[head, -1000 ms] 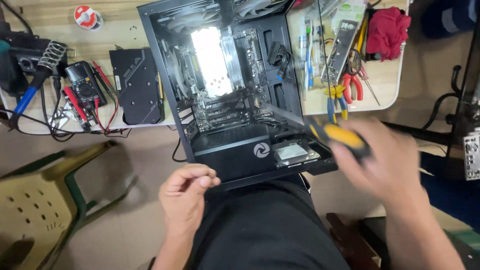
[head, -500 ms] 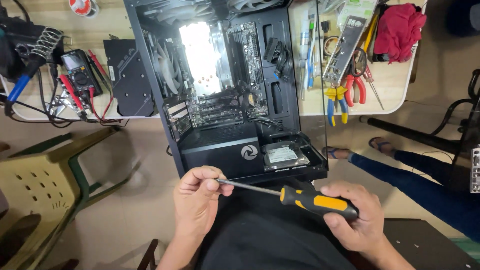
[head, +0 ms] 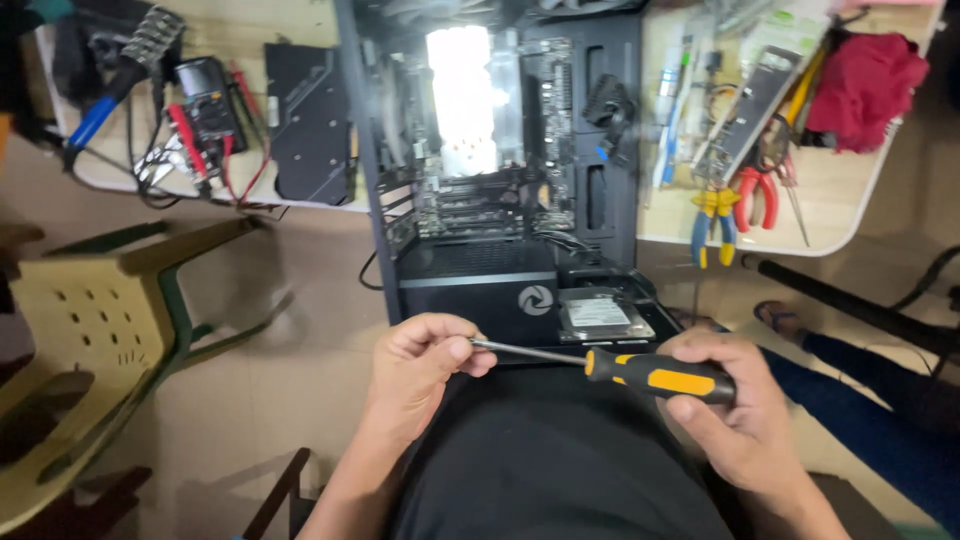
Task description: Repairing a desktop computer by manipulating internal components and using a screwdriver.
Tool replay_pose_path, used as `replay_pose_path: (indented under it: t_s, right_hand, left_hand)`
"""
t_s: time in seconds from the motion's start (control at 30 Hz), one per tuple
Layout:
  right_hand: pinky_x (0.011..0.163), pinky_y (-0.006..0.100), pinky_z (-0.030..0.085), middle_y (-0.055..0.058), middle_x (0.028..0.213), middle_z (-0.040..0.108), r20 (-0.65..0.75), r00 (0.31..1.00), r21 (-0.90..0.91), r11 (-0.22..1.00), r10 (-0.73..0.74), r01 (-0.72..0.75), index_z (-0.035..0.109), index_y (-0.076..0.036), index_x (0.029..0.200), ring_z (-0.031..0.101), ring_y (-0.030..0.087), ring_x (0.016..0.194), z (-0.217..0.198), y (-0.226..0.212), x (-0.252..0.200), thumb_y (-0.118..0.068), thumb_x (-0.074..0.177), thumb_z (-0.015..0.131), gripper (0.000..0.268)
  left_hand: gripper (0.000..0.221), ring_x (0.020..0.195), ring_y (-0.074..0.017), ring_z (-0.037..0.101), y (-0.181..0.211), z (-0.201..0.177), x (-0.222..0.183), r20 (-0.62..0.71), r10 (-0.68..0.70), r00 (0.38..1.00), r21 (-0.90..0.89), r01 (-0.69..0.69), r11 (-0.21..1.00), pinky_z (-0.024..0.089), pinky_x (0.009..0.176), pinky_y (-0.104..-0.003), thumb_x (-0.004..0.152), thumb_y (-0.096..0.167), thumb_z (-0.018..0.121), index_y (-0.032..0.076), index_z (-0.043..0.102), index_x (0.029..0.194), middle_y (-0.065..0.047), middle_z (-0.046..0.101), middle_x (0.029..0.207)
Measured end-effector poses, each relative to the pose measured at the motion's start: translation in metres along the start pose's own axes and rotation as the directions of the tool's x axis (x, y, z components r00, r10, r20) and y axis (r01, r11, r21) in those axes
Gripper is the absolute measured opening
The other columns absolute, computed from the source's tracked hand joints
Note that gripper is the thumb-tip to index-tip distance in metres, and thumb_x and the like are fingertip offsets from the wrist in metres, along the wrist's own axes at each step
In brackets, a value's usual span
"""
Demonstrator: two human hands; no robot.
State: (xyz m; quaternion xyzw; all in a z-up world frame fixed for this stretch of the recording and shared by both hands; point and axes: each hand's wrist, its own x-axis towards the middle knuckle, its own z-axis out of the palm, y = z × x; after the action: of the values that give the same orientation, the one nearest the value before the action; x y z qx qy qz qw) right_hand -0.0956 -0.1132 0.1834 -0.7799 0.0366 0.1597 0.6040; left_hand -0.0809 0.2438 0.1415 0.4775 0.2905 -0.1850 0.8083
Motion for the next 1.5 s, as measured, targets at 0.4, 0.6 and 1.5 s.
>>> replay_pose_path:
  t_s: [0.4,0.6,1.5]
  right_hand:
    - [0.103,0.036,0.063,0.015,0.126,0.075,-0.034,0.987,-0.113,0.982,-0.156,0.152,0.063,-0.001,0.131,0.076,0.026,0.113,0.019,-0.043,0.043,-0.03,0.099,0.07,0.044]
    - [0.101,0.037,0.057,0.014,0.123,0.076,0.055,0.956,-0.492,0.825,-0.289,0.278,0.072,-0.003,0.132,0.075,0.026,0.11,0.044,-0.069,0.092,-0.022,0.103,0.076,0.035]
    - [0.084,0.042,0.061,0.009,0.115,0.074,0.469,0.725,-0.638,0.375,-0.504,0.673,0.07,-0.016,0.142,0.078,0.03,0.1,0.128,-0.019,0.167,-0.024,0.105,0.077,0.038]
  left_hand:
    - [0.057,0.106,-0.0316,0.082,0.019,-0.015,-0.001,0.169,0.125,0.978,-0.064,-0.116,0.991,0.07,0.102,-0.044,0.098,0.011,0.082,-0.004,0.064,0.149,-0.027,0.077,0.129]
    - [0.04,0.078,-0.0116,0.075,0.027,-0.045,-0.009,-0.068,0.206,0.976,0.22,-0.187,0.957,0.059,0.07,-0.025,0.102,0.026,0.069,0.003,0.074,0.134,-0.009,0.082,0.105]
    - [0.097,0.151,-0.054,0.05,-0.013,-0.078,0.035,-0.032,0.141,0.989,0.554,-0.1,0.827,0.043,0.125,-0.06,0.086,0.029,0.092,0.004,0.045,0.167,-0.03,0.051,0.157]
